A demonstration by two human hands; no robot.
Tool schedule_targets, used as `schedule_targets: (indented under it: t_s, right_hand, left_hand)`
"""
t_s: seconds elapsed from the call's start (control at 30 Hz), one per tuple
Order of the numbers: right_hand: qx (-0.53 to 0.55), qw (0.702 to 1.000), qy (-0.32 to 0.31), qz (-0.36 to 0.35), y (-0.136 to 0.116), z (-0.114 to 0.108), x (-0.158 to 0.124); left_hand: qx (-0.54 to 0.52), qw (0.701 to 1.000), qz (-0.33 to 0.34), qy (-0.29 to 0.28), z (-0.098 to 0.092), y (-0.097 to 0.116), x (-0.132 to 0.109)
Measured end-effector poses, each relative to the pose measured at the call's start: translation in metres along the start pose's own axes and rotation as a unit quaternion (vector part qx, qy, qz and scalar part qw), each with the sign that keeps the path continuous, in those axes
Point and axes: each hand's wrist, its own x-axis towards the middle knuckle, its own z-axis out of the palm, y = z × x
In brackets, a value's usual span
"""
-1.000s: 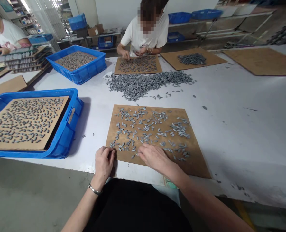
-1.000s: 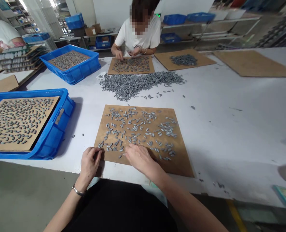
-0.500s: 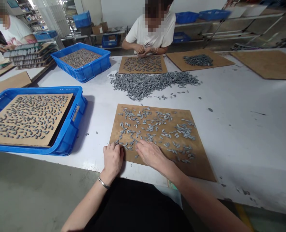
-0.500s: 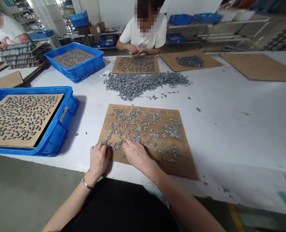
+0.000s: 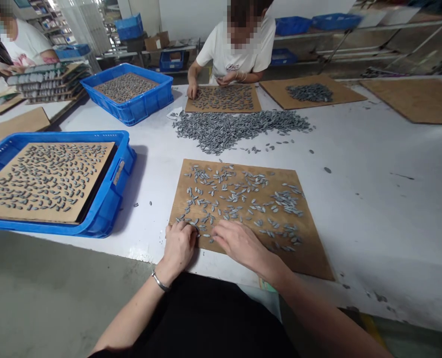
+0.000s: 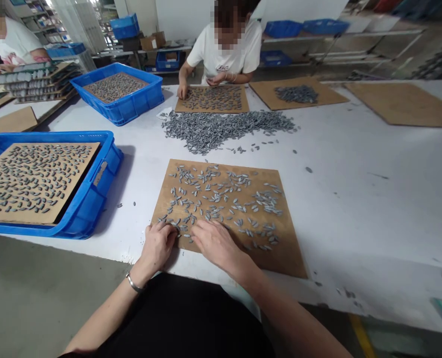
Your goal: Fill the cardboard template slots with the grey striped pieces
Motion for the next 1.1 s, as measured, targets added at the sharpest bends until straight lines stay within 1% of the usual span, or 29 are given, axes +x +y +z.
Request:
schedule_targets:
  t_s: [0.07, 0.2, 0.3, 0.37, 0.43, 0.53, 0.73, 0.8, 0.97, 1.1]
  right_hand:
    - [-0.019, 1.000, -0.015, -0.016, -0.002, 0.004, -0.006]
    - [-0.046, 0.999, -0.025, -0.011, -0.007, 0.009, -0.007]
    - [-0.035, 0.998, -0.056, 0.006, -0.008, 0.004, -0.004]
    - [-0.032, 0.996, -0.083, 0.029, -0.009, -0.001, -0.001]
    - [-0.032, 0.993, -0.100, 0.048, -0.009, -0.006, 0.001]
    - [-0.029, 0.992, -0.107, 0.058, -0.009, -0.009, 0.005]
    - [-0.066, 0.995, -0.055, 0.047, -0.002, -0.004, 0.001]
    - [-0.079, 0.995, -0.051, 0.037, -0.003, -0.001, -0.001]
    - [-0.096, 0.992, -0.067, 0.037, -0.010, 0.002, 0.000]
    - [-0.051, 0.993, -0.091, 0.048, -0.006, -0.002, 0.000]
  left_hand:
    - [-0.023, 0.999, -0.018, 0.016, -0.004, -0.006, -0.001]
    - [-0.041, 0.994, -0.060, 0.085, -0.015, -0.028, -0.008]
    - [-0.039, 0.990, -0.077, 0.111, -0.020, -0.044, -0.015]
    - [-0.037, 0.989, -0.079, 0.116, -0.021, -0.049, -0.019]
    - [-0.037, 0.989, -0.078, 0.120, -0.019, -0.050, -0.021]
    - [-0.041, 0.989, -0.073, 0.124, -0.016, -0.048, -0.021]
    - [-0.052, 0.988, -0.071, 0.126, -0.013, -0.050, -0.020]
    - [-0.055, 0.988, -0.072, 0.126, -0.012, -0.052, -0.020]
    - [-0.062, 0.987, -0.072, 0.128, -0.010, -0.050, -0.021]
    - [-0.063, 0.986, -0.062, 0.140, -0.007, -0.045, -0.020]
